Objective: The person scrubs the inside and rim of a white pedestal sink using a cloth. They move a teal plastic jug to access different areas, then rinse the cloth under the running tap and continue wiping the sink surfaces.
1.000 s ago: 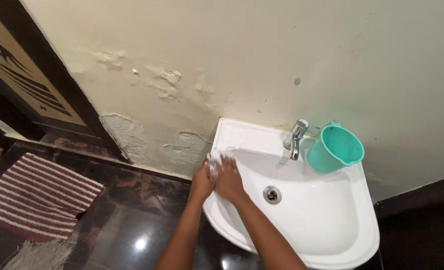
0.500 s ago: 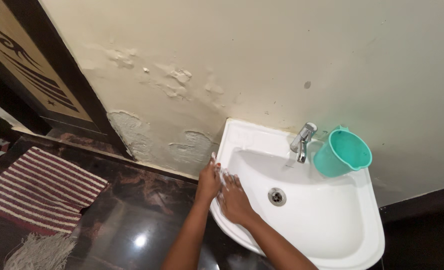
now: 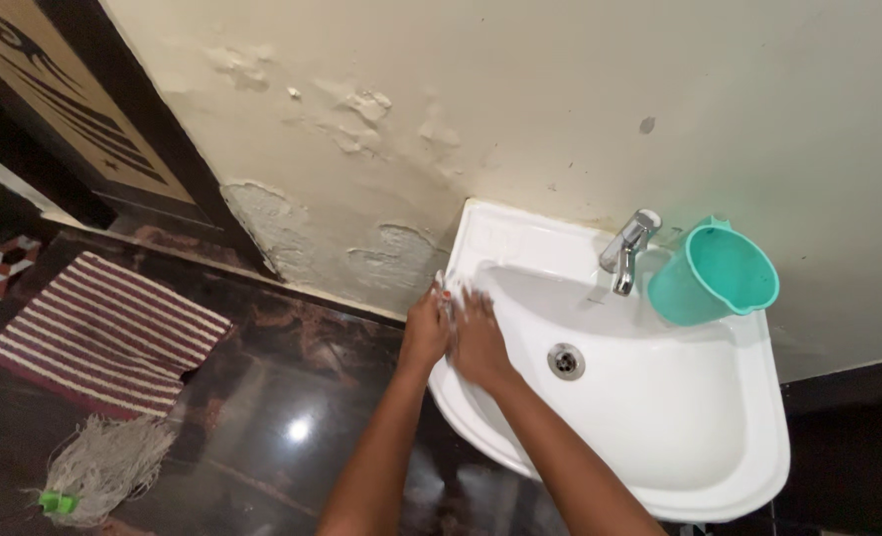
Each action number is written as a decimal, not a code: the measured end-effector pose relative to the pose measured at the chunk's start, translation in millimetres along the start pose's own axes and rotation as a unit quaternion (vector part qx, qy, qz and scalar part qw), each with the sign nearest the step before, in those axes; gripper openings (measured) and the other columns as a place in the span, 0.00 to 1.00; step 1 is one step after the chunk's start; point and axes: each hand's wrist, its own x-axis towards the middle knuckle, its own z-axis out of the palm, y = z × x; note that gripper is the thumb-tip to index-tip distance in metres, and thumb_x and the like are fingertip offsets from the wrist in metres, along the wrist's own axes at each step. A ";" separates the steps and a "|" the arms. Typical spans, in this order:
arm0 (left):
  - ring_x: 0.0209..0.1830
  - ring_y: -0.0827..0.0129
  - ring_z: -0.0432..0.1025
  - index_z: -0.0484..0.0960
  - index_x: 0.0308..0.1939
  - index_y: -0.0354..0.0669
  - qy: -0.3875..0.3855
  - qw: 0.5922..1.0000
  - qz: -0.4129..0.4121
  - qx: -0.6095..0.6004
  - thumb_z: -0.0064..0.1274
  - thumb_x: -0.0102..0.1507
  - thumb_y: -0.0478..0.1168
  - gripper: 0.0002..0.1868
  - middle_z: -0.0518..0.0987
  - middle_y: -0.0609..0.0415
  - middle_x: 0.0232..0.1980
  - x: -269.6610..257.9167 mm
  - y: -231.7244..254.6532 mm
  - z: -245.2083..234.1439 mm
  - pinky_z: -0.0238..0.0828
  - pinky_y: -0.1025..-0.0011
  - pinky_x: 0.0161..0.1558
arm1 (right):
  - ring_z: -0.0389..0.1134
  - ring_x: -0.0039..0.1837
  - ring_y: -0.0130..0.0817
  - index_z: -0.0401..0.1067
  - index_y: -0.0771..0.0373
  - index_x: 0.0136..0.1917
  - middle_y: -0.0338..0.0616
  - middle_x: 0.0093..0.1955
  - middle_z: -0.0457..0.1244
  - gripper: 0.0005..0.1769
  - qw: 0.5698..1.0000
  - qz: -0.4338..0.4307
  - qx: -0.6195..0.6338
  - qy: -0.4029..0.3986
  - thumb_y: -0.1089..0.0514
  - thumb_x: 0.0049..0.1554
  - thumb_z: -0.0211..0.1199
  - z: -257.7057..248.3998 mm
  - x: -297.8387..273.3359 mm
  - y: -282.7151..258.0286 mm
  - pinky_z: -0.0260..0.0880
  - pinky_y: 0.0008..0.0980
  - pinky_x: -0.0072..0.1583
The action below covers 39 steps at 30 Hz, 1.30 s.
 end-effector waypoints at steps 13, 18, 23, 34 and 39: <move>0.53 0.34 0.73 0.74 0.63 0.31 -0.019 0.999 -0.036 -0.004 0.41 0.68 0.33 0.20 0.78 0.27 0.51 0.1 12.6 -6.7 0.71 0.52 0.53 | 0.43 0.83 0.57 0.58 0.75 0.74 0.66 0.79 0.49 0.31 0.996 0.077 -0.002 0.037 0.53 0.64 0.45 9.5 69.4 39.2 0.35 0.56 0.80; 0.53 0.36 0.74 0.76 0.60 0.29 -0.011 1.000 -0.021 -0.001 0.40 0.68 0.32 0.19 0.79 0.28 0.51 -0.5 11.0 -7.2 0.72 0.53 0.54 | 0.43 0.81 0.62 0.59 0.72 0.74 0.72 0.78 0.47 0.34 0.998 0.040 0.034 -0.019 0.53 0.58 0.50 9.1 19.1 10.9 0.35 0.54 0.80; 0.53 0.39 0.76 0.75 0.60 0.29 -0.008 0.999 -0.022 -0.034 0.39 0.67 0.32 0.19 0.81 0.30 0.50 -1.3 3.9 -2.7 0.73 0.55 0.54 | 0.44 0.81 0.63 0.56 0.76 0.74 0.73 0.77 0.49 0.32 0.993 -0.044 0.046 -0.096 0.55 0.62 0.49 -15.2 -42.4 -11.5 0.33 0.57 0.80; 0.53 0.35 0.74 0.75 0.61 0.30 -0.011 0.999 -0.031 -0.007 0.40 0.71 0.37 0.19 0.79 0.27 0.50 1.4 8.5 -5.2 0.72 0.53 0.53 | 0.47 0.81 0.62 0.61 0.76 0.71 0.69 0.77 0.51 0.30 0.995 0.051 0.013 0.090 0.54 0.63 0.48 14.3 72.0 42.6 0.38 0.59 0.79; 0.51 0.37 0.76 0.74 0.61 0.29 -0.012 0.999 -0.020 -0.035 0.36 0.70 0.36 0.20 0.80 0.30 0.49 -1.5 10.1 -5.7 0.72 0.55 0.53 | 0.42 0.80 0.70 0.57 0.79 0.73 0.76 0.79 0.45 0.33 0.996 0.006 0.077 -0.045 0.57 0.59 0.49 4.1 -23.6 -4.0 0.35 0.57 0.79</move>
